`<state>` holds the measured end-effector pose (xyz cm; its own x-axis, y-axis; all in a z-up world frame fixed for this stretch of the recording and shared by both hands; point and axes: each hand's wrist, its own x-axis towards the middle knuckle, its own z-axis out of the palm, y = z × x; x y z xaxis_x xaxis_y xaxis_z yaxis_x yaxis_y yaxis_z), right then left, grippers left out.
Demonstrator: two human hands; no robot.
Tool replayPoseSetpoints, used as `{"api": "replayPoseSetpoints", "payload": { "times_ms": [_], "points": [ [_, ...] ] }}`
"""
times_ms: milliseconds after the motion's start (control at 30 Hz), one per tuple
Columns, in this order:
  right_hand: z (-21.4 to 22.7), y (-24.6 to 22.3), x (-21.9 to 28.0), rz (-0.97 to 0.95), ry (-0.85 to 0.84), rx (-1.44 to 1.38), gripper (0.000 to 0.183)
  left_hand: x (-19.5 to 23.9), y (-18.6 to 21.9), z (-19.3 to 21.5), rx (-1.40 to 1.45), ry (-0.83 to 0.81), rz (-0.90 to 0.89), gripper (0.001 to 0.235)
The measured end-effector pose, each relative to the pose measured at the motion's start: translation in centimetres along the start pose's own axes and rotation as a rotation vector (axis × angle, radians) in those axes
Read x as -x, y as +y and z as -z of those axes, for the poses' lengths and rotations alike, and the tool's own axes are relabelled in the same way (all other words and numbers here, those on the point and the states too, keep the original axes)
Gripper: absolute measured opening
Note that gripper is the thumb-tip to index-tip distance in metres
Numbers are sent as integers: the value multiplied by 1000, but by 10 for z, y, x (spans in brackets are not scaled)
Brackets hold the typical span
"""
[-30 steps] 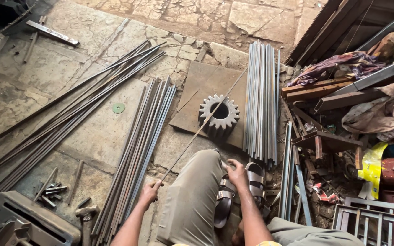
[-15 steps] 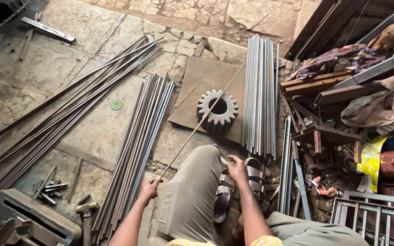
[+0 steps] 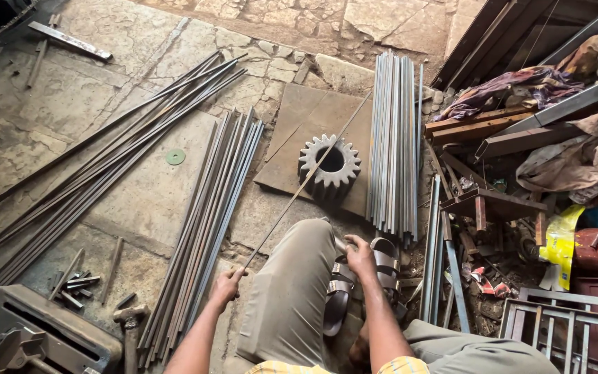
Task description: The person uses a thin metal rod and a hammer to knock debris out of the grooves of a large metal gear. The person positions the rod into each groove and strikes it with the hammer, occasionally using a small wooden wedge to assist in the process.
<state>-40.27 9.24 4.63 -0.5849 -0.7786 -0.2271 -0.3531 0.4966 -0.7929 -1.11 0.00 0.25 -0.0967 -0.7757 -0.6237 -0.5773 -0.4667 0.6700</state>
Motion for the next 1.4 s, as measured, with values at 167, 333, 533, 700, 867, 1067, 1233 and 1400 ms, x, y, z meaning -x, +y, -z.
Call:
{"api": "replayPoseSetpoints", "payload": {
  "times_ms": [167, 333, 533, 700, 867, 1067, 1233, 1400],
  "points": [
    [3, -10, 5, -93, -40, -92, 33, -1, 0, 0, 33, -15, -8, 43],
    [5, -17, 8, -106, -56, -94, 33, -1, -1, 0, 45, -14, -17, 42],
    [8, -25, 11, -138, -68, -121, 34, -2, -1, 0, 58, -27, 2, 42],
    [7, -22, 10, -128, -65, -109, 34, -4, -1, 1, 53, -27, 2, 42],
    [6, -15, 8, -77, -66, -108, 34, -5, -2, 1, 25, -30, 3, 43],
    [11, -29, 14, -143, -74, -116, 35, -6, -4, -2, 87, -51, -10, 43],
    [11, -28, 15, -161, -78, -27, 35, -8, -7, -12, 99, -41, -8, 44],
    [3, -8, 7, 14, -13, 45, 34, -11, -7, -26, 126, -37, -36, 45]
  ]
}}
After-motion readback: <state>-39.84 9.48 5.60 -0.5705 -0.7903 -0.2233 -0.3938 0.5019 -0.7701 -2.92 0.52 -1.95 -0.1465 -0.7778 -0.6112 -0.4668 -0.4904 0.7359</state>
